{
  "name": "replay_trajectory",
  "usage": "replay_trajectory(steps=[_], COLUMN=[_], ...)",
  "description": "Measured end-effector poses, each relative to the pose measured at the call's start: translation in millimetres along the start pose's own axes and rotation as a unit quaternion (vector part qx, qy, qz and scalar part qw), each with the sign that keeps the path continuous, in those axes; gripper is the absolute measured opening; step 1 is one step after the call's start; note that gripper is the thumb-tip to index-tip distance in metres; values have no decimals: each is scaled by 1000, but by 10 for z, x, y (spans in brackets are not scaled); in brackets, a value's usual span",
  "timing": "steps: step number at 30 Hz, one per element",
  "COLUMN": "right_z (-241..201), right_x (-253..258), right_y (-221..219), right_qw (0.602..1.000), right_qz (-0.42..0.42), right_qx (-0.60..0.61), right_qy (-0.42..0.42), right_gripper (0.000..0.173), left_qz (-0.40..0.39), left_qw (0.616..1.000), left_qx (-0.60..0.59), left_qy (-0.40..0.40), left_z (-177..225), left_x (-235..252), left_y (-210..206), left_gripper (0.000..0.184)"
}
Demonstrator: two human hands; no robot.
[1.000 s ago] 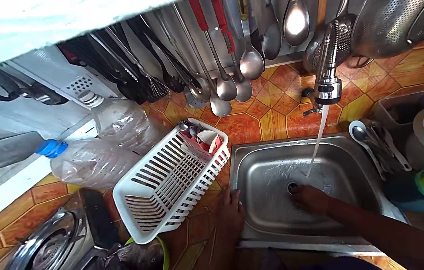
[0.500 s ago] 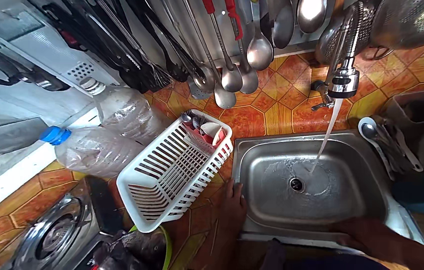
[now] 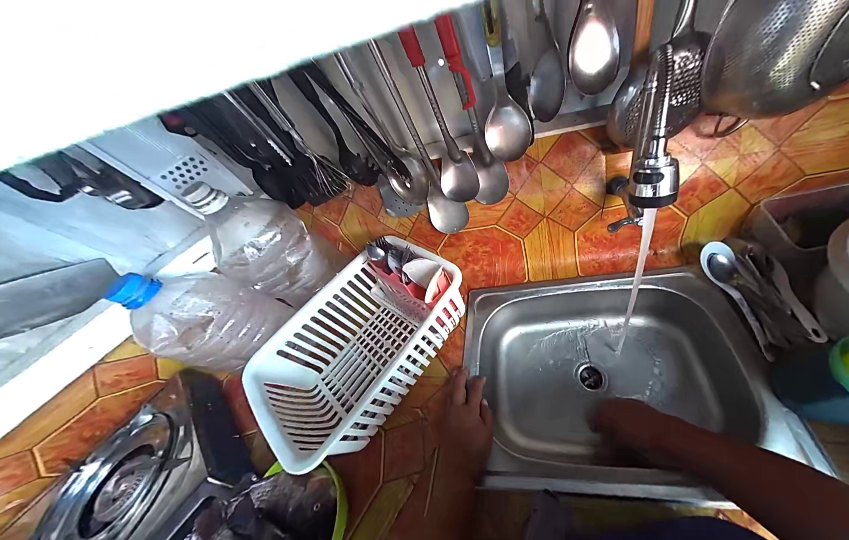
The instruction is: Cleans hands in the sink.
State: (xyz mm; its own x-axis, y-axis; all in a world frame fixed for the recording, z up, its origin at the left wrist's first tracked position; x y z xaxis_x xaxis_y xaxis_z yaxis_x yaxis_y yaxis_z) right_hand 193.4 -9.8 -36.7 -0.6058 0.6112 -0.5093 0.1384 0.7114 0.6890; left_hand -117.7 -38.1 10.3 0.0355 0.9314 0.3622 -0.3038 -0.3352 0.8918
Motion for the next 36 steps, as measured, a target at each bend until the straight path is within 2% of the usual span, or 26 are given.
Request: replay_trajectory(steps=[2,3,4,5,7,9,11,12,16,18,19,20,21,22,24,25,26,27,28,31,33,35,36], right_z=[196,291,360,418,465,464,406,372,169,-21,-141,-272,-396,-510,-676,-724,-734,-696,-609,-205,29,162,210], right_x=[118,149,158,173,177,155,115,105,81,108,145,188,231,260,312,323,327,329,334,306,180,23,-49], right_y=[170,292,428,538,724,882,1016,1073,1294,1397,1429,1428,1382,1306,1154,1092,1045,1016,996,995,1049,1097,1118], right_qw=[994,978,943,886,727,595,514,498,451,421,418,439,498,589,772,821,837,826,797,633,546,514,519], right_qz=[74,136,202,263,341,377,380,371,349,385,407,421,412,370,227,177,166,187,222,332,375,397,407], right_qx=[40,120,222,336,555,682,750,769,818,818,807,786,753,709,584,535,512,519,547,680,730,742,732], right_qy=[-65,-106,-147,-182,-216,-197,-168,-150,-73,-77,-92,-111,-122,-118,-102,-97,-101,-113,-129,-165,-168,-169,-170], right_gripper=[33,34,35,34,31,27,29,31,37,34,31,29,27,30,40,43,45,45,43,30,23,22,22], left_qz=[-8,-13,-18,-22,-41,-42,-36,-37,-27,-44,-61,-72,-74,-76,-69,-73,-79,-88,-91,-72,-58,-45,-38], left_qw=[1000,1000,1000,1000,999,999,999,999,999,999,997,997,996,996,996,995,994,992,992,995,996,998,999], left_qx=[3,4,1,-1,-9,-12,-12,-12,-5,-11,-8,-5,-4,-9,-24,-34,-42,-55,-60,-49,-40,-28,-20], left_qy=[6,8,10,12,23,25,21,22,22,29,36,39,40,43,48,54,60,67,71,58,48,37,31], left_z=[6,5,5,8,21,3,-3,1,-8,11,27,37,38,40,43,46,50,57,63,55,53,47,45], left_x=[7,6,9,10,15,16,13,13,9,30,43,47,44,42,42,46,58,70,71,52,54,45,42], left_y=[13,13,13,17,47,45,40,41,7,43,76,97,103,111,115,122,135,151,154,115,85,53,35], left_gripper=[35,36,36,36,37,37,38,37,38,38,39,40,40,40,39,39,39,39,39,38,38,37,37])
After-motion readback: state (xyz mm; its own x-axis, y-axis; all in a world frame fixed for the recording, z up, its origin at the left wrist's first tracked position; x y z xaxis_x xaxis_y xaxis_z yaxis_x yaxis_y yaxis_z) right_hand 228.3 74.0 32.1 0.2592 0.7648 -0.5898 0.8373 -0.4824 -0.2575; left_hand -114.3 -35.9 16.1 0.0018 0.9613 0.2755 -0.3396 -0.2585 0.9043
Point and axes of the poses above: each hand's wrist, its own x-axis towards the middle knuckle, its own y-axis out of the back of the hand, z = x × y, the point moved 1 cm from there along x, towards the middle knuckle, and after that the axes turned 6 degrees about z, right-handed, at the moved point
